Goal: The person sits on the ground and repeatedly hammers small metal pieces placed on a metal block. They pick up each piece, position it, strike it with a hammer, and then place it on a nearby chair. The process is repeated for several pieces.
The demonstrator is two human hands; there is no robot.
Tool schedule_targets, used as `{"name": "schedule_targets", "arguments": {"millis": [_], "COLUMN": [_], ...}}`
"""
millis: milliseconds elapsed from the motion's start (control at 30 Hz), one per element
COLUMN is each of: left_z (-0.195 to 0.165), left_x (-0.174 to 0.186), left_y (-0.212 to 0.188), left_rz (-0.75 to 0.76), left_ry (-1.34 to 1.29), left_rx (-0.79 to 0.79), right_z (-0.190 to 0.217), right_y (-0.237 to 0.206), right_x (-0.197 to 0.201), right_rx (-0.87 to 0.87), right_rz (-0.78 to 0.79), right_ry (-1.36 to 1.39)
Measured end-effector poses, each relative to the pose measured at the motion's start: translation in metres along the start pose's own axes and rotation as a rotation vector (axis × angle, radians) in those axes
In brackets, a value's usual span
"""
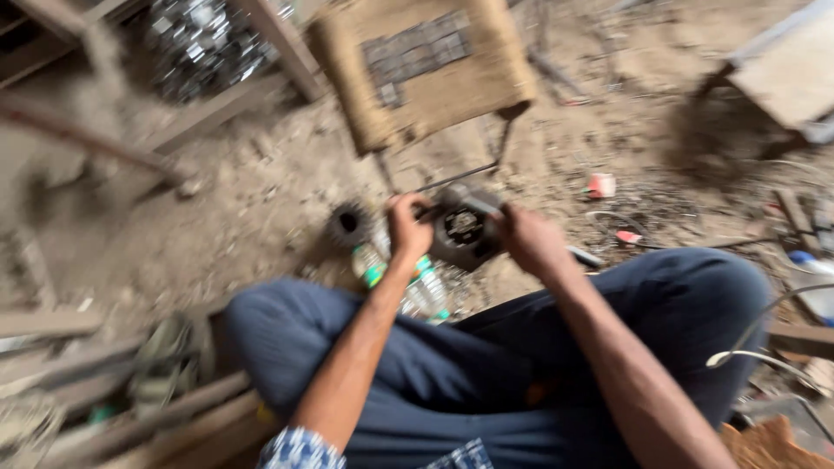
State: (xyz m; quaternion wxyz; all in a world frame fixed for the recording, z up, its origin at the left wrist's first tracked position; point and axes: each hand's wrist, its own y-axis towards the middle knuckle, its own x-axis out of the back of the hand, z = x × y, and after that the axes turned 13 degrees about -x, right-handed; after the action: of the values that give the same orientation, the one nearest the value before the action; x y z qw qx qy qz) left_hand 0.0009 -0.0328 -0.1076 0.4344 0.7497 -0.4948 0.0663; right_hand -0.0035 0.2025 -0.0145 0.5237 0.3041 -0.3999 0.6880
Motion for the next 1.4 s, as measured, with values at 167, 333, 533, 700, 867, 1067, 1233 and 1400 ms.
{"name": "schedule_targets", "arguments": {"millis": [167,333,533,700,867,1067,1233,1400], "left_z": [-0.021,-0.025,-0.011,-0.005,-0.01,-0.011,0.006,0.003], "left_x": [0.02,0.023,0.021,0.012,0.016,0.019,0.002,-0.002], "left_y": [0.007,0.016,0.015,0.015,0.021,0.021,0.009,0.0], "left_rz": [0.095,0.051,-0.008,0.007,0.037,-0.066,-0.174,-0.122], "left_ry": [-0.091,-0.235,-0.383,-0.577,-0.548,-0.439,-0.256,-0.451], "left_rx": [0.322,0.498,0.829,1.035,1.091,1.116,0.772,0.738], "right_z": [0.004,0.003,0.005,0.016,0.025,0.043,0.053,0.044], "right_y": [0.0,0.003,0.0,-0.005,-0.005,-0.017,-0.021,-0.019], "right_x": [-0.001,-0.005,0.004,0.007,0.014,0.02,0.013,0.019], "right_rx": [-0.056,0.02,0.49,0.123,0.198,0.501,0.352,0.329], "right_rz": [0.105,0.02,-0.079,-0.035,-0.191,-0.255,-0.076,-0.079], "right_ry": [-0.031,-0.117,0.077,-0.15,-0.023,0.136,-0.185,-0.176]}}
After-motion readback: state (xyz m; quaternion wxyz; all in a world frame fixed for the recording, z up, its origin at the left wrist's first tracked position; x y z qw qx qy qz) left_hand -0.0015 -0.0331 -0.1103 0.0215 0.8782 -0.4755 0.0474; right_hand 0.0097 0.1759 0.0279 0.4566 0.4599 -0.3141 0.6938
